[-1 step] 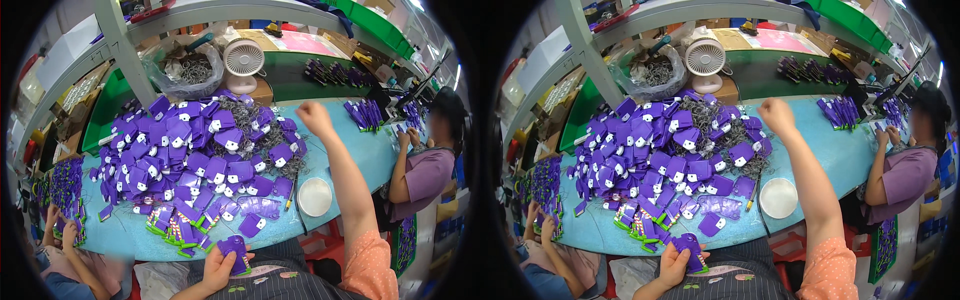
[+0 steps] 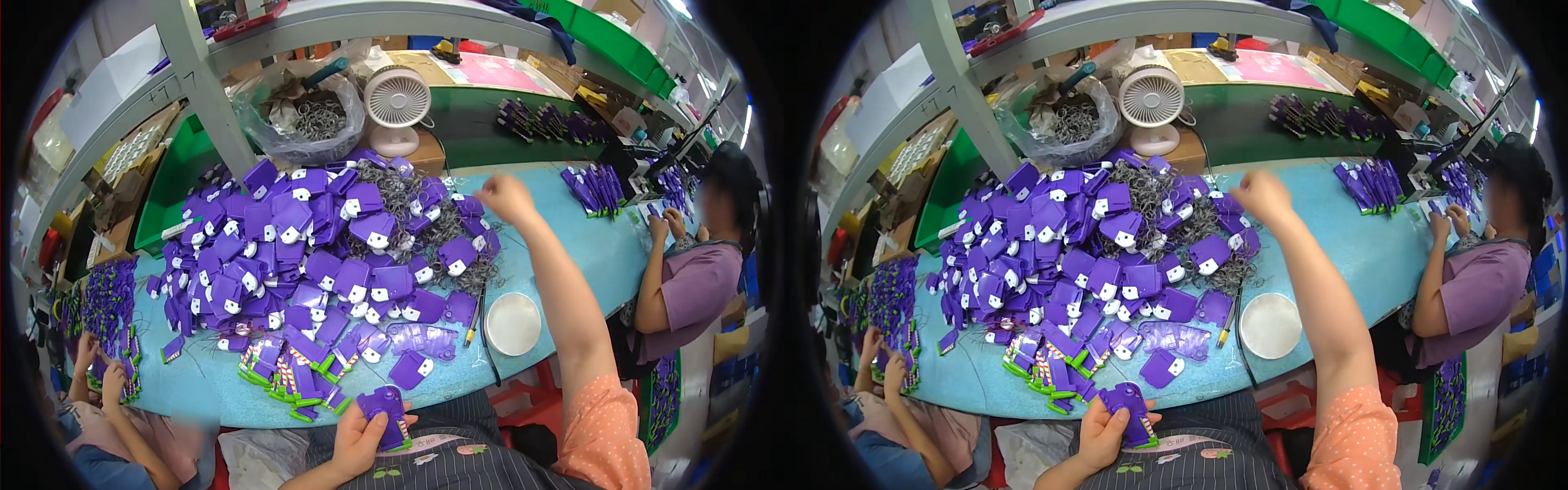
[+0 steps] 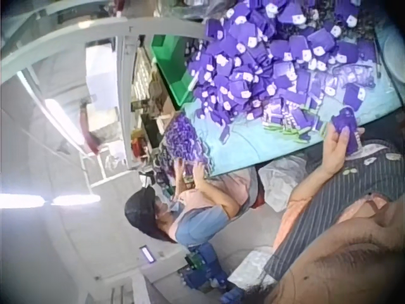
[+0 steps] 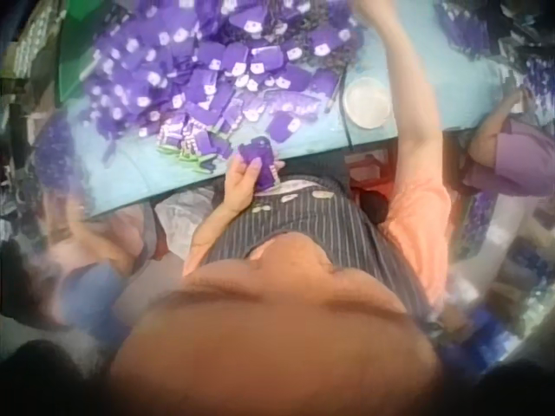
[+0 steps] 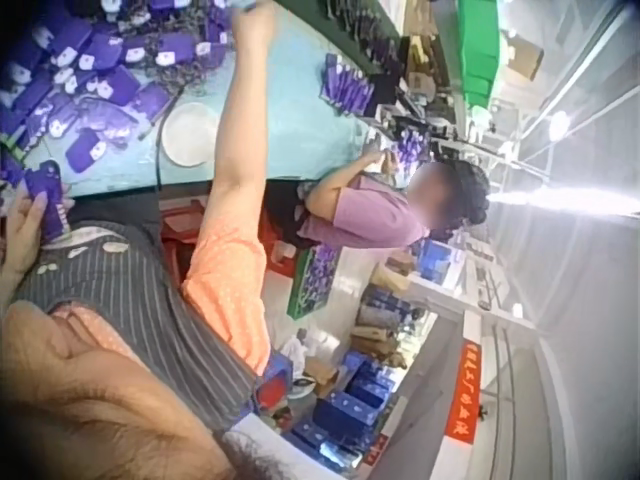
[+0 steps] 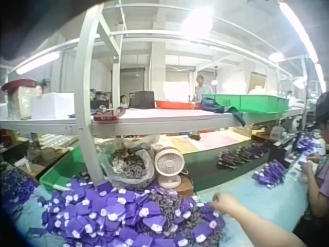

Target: The person assembles purple plastic toy components by hand. They pick up a purple plastic body, insert a white plastic piece into a slot, and then attach a green plastic base to the bottom. The completed units are placed on the table.

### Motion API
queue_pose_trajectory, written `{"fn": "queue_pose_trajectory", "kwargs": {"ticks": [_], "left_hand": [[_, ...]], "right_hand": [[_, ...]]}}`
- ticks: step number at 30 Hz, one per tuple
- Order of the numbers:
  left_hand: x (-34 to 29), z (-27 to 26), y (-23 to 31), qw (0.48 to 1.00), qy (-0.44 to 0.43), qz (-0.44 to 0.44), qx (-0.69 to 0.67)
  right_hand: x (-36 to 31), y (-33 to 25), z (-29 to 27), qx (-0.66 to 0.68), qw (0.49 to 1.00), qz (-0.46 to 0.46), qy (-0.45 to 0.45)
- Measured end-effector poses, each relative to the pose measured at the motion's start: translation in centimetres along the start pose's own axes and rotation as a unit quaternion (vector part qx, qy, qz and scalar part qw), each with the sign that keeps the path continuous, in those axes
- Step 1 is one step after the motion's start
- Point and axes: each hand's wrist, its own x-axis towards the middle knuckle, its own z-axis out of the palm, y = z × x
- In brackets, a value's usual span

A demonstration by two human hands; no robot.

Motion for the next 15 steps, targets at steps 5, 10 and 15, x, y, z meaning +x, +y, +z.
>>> {"fn": "queue_pose_trajectory", "kwargs": {"ticks": [5, 10, 15], "left_hand": [[0.1, 0.2, -0.3, 1.0, 0.021, 0.013, 0.017], [-0.6, -0.3, -0.2, 0.998, 0.051, 0.022, 0.01], [0.2, 0.2, -1.0, 1.0, 0.014, 0.01, 0.003]], "right_hand": [[-0.6, -1.2, 0.0, 0.093, 0.994, -0.006, -0.057], [-11.2, -7.3, -2.2, 0.219, 0.967, -0.057, -0.115], [-19.8, -8.9, 1.2, 0.187, 0.967, -0.151, -0.082]]}}
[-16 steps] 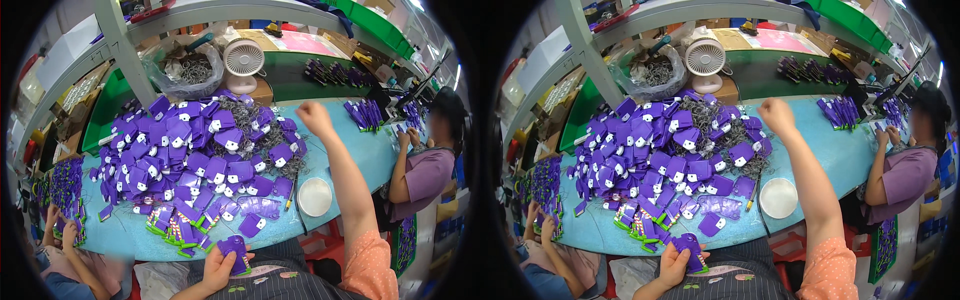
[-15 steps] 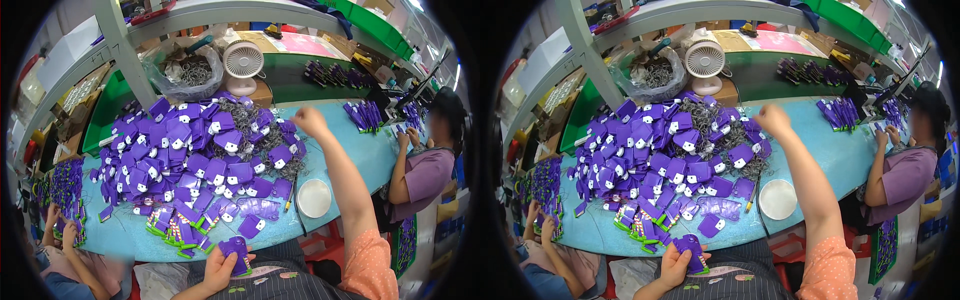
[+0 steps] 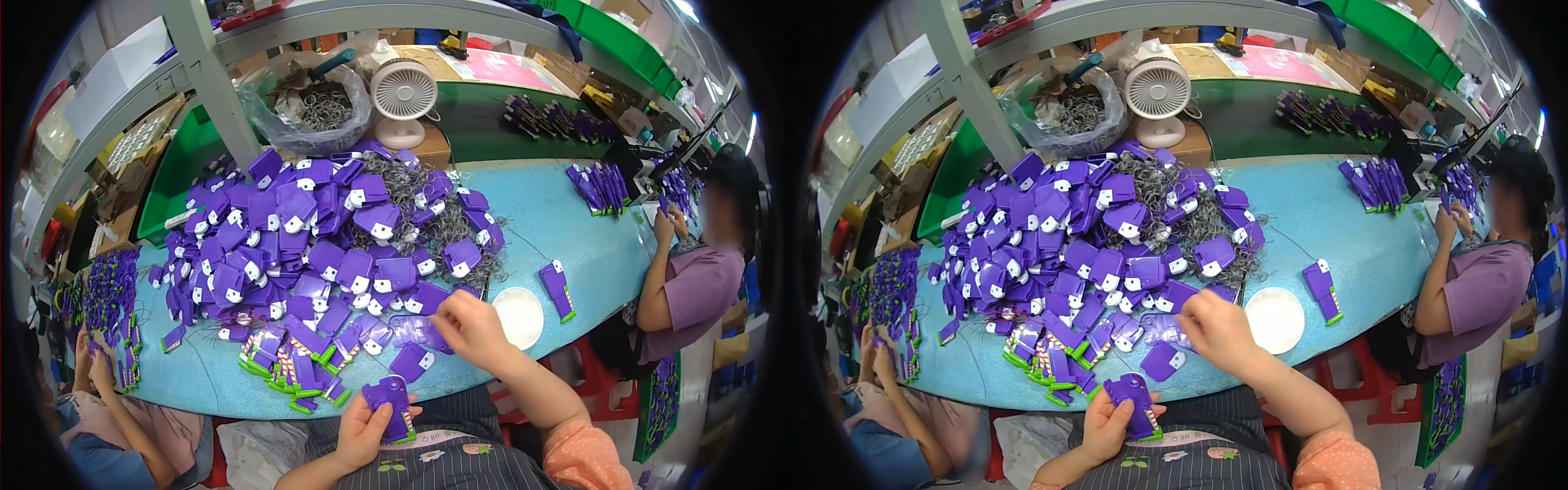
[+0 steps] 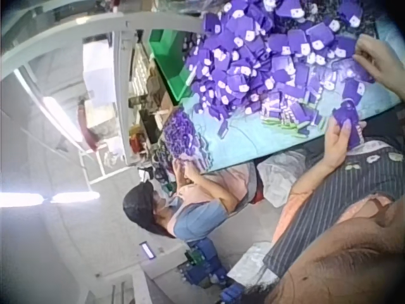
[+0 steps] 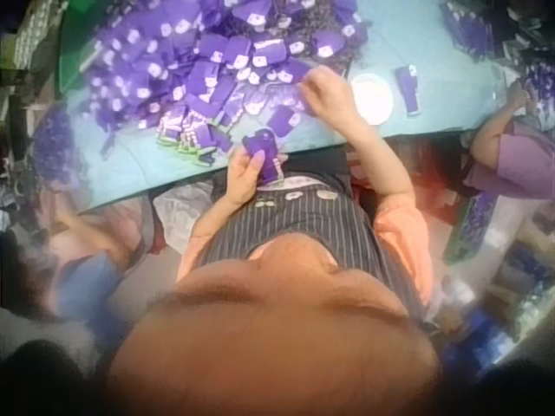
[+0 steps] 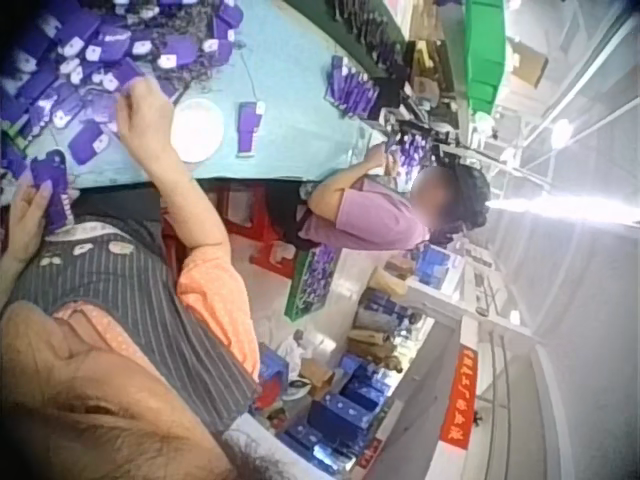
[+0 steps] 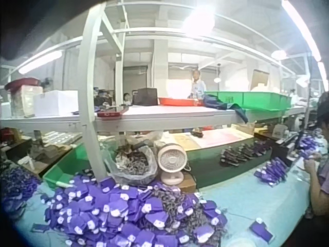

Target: The person assembles purple plastic toy components by hand. They pick up a purple plastic body, insert a white plastic piece into a slot, and then attach a green plastic base to the bottom. The completed units are placed on the table.

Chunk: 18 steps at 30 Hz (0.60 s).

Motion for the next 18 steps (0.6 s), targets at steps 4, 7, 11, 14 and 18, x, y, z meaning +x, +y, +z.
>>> {"fn": "queue_pose_trajectory", "kwargs": {"ticks": [4, 7, 11, 14, 18], "left_hand": [[-1.2, -0.9, 0.6, 1.0, -0.011, 0.013, -0.009], [-1.7, -1.5, 0.8, 0.999, 0.006, 0.023, -0.03], [-2.0, -2.2, 0.5, 0.999, -0.02, 0.02, -0.035], [-2.3, -3.0, 0.7, 0.999, -0.011, 0.023, -0.039], [-2.6, -4.3, 0.5, 0.998, -0.002, 0.024, -0.059]], "right_hand": [[1.6, 1.8, -2.7, -0.003, 0.992, 0.04, 0.123], [5.4, 3.5, -5.0, -0.107, 0.983, 0.034, 0.144], [10.3, 6.2, -3.2, -0.092, 0.989, 0.112, 0.023], [12.6, 7.0, -1.7, -0.157, 0.976, 0.151, -0.018], [13.7, 7.0, -3.6, 0.024, 0.979, 0.201, -0.009]]}}
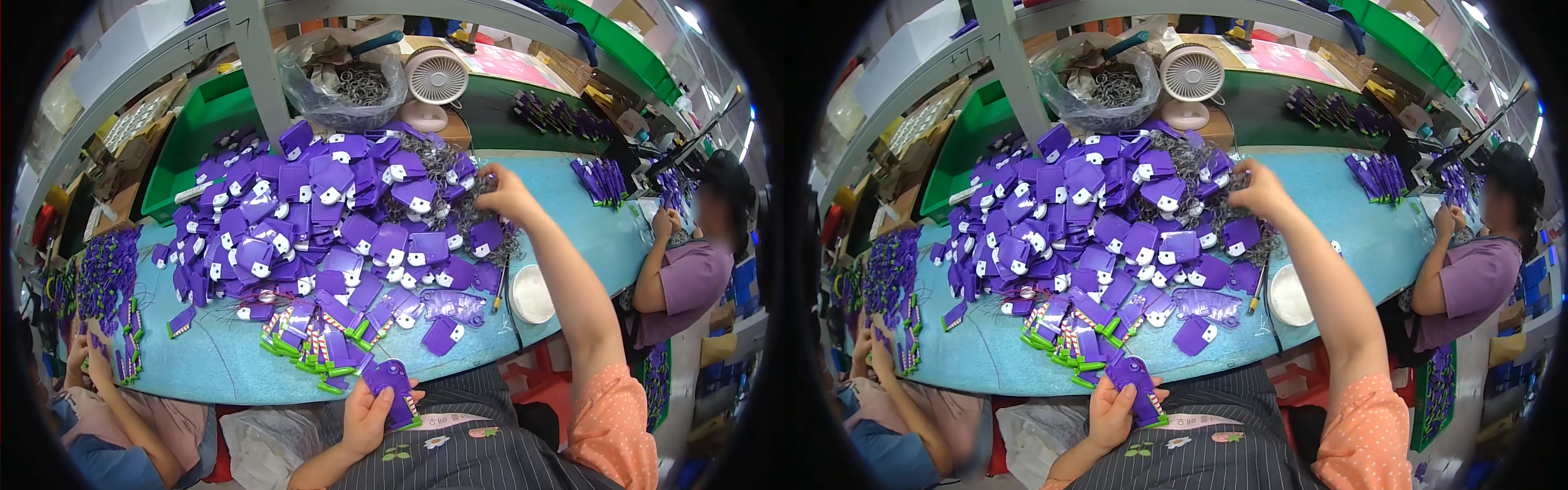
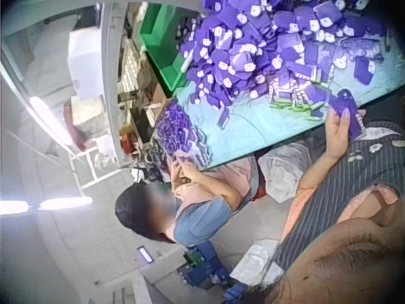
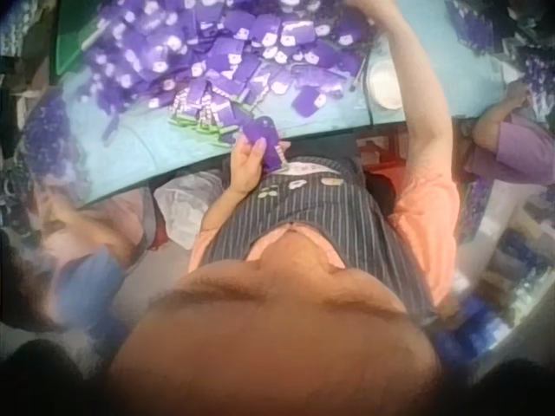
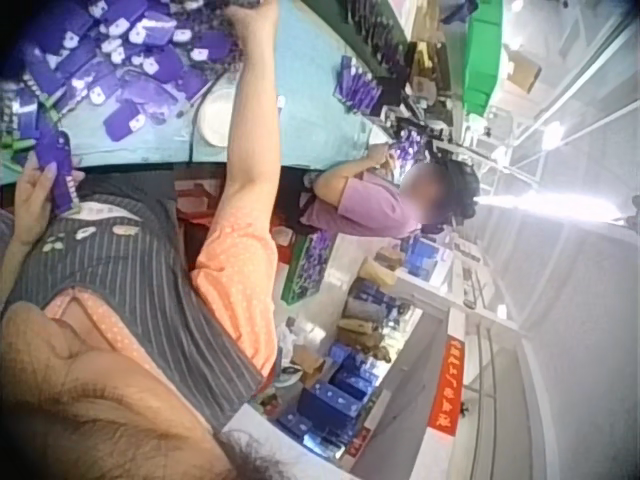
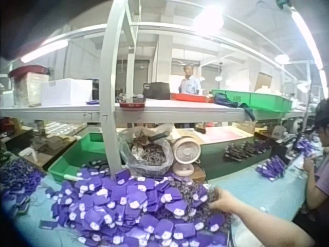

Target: The person assembles purple plastic toy components by hand. They pick up a purple plastic body, insert a white plastic piece into a slot, and then attach a green plastic base to the bottom. The completed units are placed on the table.

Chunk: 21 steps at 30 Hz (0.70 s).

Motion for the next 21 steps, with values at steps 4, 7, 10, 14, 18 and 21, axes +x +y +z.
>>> {"fn": "queue_pose_trajectory", "kwargs": {"ticks": [4, 7, 10, 14, 18, 21], "left_hand": [[0.4, -0.7, 0.0, 1.0, -0.008, -0.021, -0.011], [1.0, -0.9, 0.4, 0.999, -0.022, -0.047, 0.001], [1.6, -0.7, 0.7, 0.997, -0.031, -0.07, 0.021], [2.6, 0.2, 0.2, 0.995, -0.037, -0.085, 0.041], [2.7, 0.8, 0.0, 0.997, -0.009, -0.064, 0.041], [2.4, 1.2, 0.0, 0.998, 0.018, -0.056, 0.031]], "right_hand": [[-1.2, -4.2, -2.2, 0.095, 0.995, -0.007, 0.028], [-3.0, -10.3, -3.4, 0.146, 0.987, -0.037, 0.051], [-2.8, -13.4, -2.6, 0.157, 0.982, -0.1, 0.018], [-2.4, -13.2, 1.6, 0.025, 0.985, -0.168, -0.014], [-3.5, -9.8, -2.8, 0.088, 0.976, -0.2, 0.001], [-5.9, -2.3, -8.6, -0.075, 0.985, -0.158, -0.007]]}}
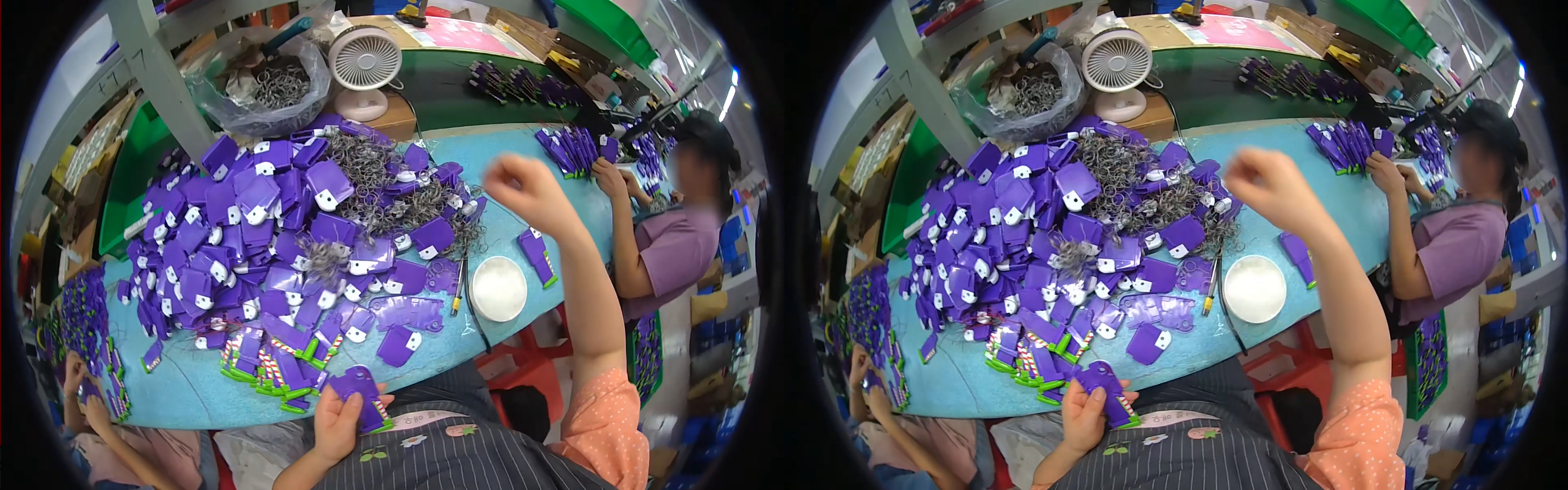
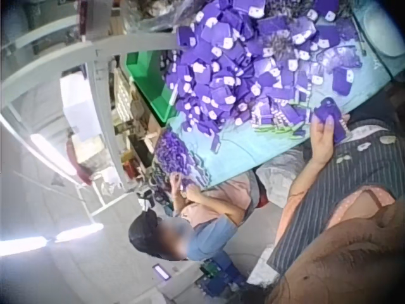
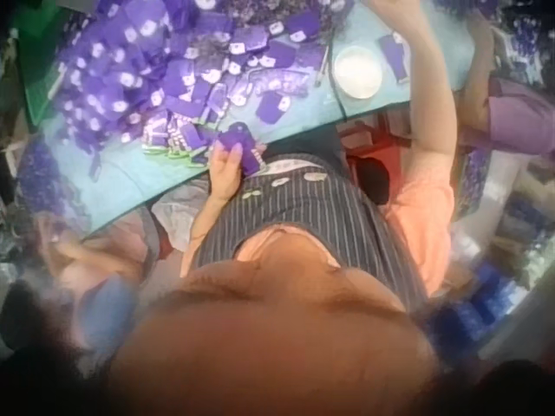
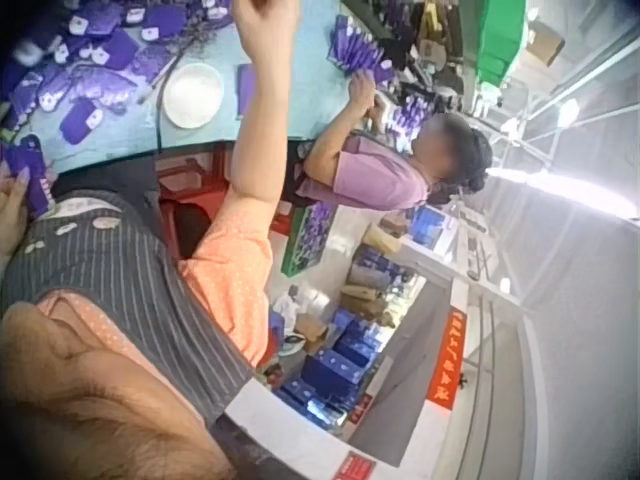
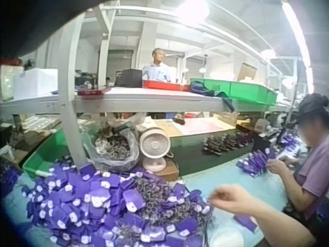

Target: The person assembles purple plastic toy components by hand. They pick up a purple plastic body, insert a white plastic piece into a slot, and then attach a green plastic base to the bottom. The completed units are placed on the table.

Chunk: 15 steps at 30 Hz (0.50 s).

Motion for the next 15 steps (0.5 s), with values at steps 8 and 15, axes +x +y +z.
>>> {"fn": "queue_pose_trajectory", "kwargs": {"ticks": [8, 15], "left_hand": [[0.8, 2.9, 0.2, 1.0, 0.01, 0.02, 0.019], [0.1, 4.3, 0.5, 1.0, -0.006, 0.017, 0.007]], "right_hand": [[-7.2, 1.7, 3.5, -0.016, 0.996, -0.057, -0.072], [-7.2, -1.4, 7.7, -0.238, 0.956, -0.115, -0.128]]}}
